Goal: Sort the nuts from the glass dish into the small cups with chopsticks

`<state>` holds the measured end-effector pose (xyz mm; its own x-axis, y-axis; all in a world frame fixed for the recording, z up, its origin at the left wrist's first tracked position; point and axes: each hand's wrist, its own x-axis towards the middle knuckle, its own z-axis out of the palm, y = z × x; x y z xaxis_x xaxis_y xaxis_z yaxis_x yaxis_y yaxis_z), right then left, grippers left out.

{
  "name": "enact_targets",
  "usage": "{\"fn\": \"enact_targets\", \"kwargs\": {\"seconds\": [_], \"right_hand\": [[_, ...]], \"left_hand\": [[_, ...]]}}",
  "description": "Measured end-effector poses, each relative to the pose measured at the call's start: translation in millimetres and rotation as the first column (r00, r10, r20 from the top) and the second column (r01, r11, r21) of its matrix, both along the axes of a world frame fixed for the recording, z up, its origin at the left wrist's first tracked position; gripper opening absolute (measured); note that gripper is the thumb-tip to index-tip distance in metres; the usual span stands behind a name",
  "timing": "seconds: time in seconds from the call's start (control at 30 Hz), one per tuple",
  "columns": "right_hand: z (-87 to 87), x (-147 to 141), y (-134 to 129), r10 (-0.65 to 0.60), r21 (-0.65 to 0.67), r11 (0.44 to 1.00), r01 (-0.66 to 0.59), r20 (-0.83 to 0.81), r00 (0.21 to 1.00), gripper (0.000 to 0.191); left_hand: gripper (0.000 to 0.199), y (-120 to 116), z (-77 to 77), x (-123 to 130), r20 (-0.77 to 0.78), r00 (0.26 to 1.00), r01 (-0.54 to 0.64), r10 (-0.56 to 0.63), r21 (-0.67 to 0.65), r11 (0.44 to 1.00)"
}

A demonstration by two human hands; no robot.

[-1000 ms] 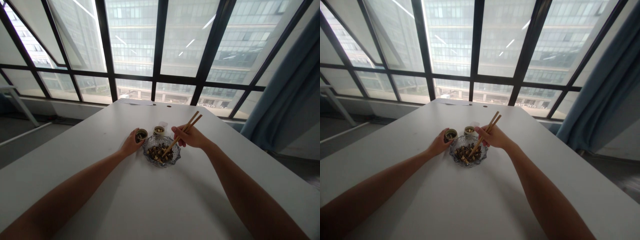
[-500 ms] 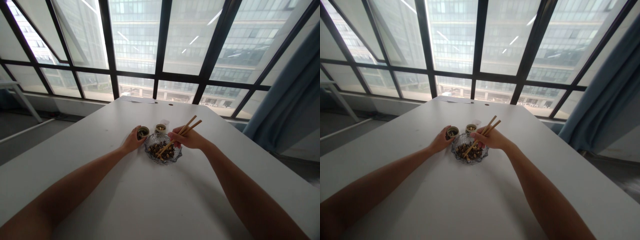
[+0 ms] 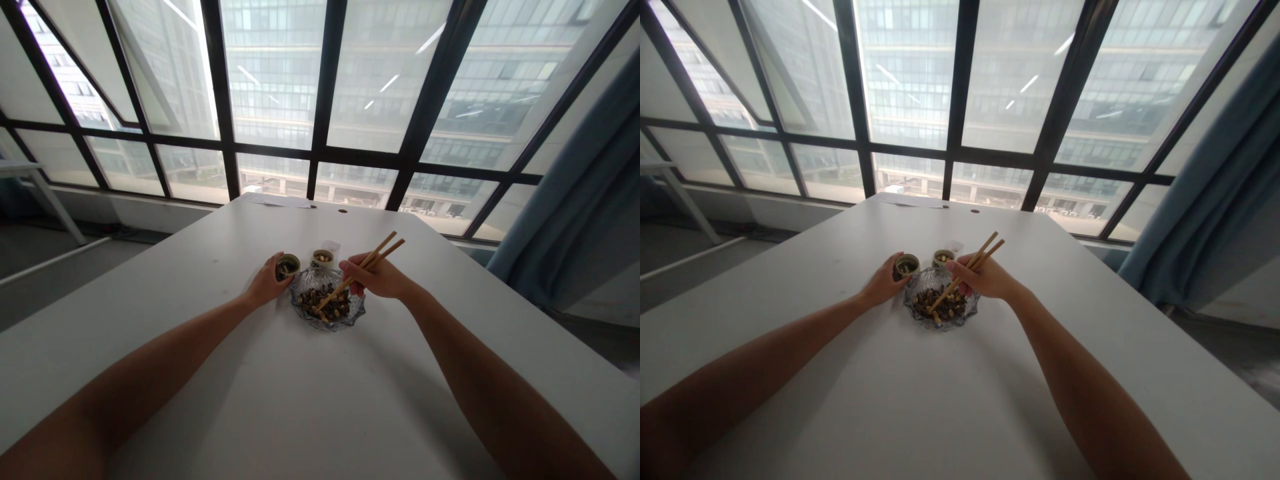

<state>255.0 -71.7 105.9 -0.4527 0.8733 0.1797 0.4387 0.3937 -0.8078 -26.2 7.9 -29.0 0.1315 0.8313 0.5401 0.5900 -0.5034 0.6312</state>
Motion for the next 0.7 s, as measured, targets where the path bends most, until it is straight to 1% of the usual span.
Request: {"fn": "enact_targets", "kwargs": {"seconds": [0.2, 0.37, 0.47, 0.53, 0.7], "right_hand": [[0.3, -0.7, 0.2, -0.004, -0.006, 1.000, 0.004, -0.020, 1.000, 0.065], [1.2, 6.2, 8.0, -0.115, -0.002, 0.993, 0.116, -0.135, 0.984, 0.071], [-0.3, 10.4, 12.8, -0.154, -0.017, 0.988, 0.153, -0.160, 0.975, 0.072], [-1.4, 11.2, 14.0, -0.141, -0.032, 0.990, 0.138, -0.154, 0.978, 0.071], [-3.3, 7.1, 11.5, -0.056, -0.053, 0.997, 0.052, -0.089, 0.994, 0.067]], "left_hand": [[0.070, -0.1, 1.2, -0.4, -0.001, 1.000, 0.003, -0.003, -0.001, 1.000], [0.068, -0.3, -0.5, -1.2, 0.000, 1.000, -0.006, 0.006, -0.003, 1.000], [0.068, 0.0, -2.2, -1.8, -0.001, 1.000, -0.015, 0.015, -0.003, 1.000], [0.068, 0.8, -3.3, -1.9, 0.008, 1.000, -0.018, 0.018, 0.000, 1.000], [0.068, 1.5, -2.4, -1.0, 0.016, 1.000, -0.007, 0.007, 0.010, 1.000]]}}
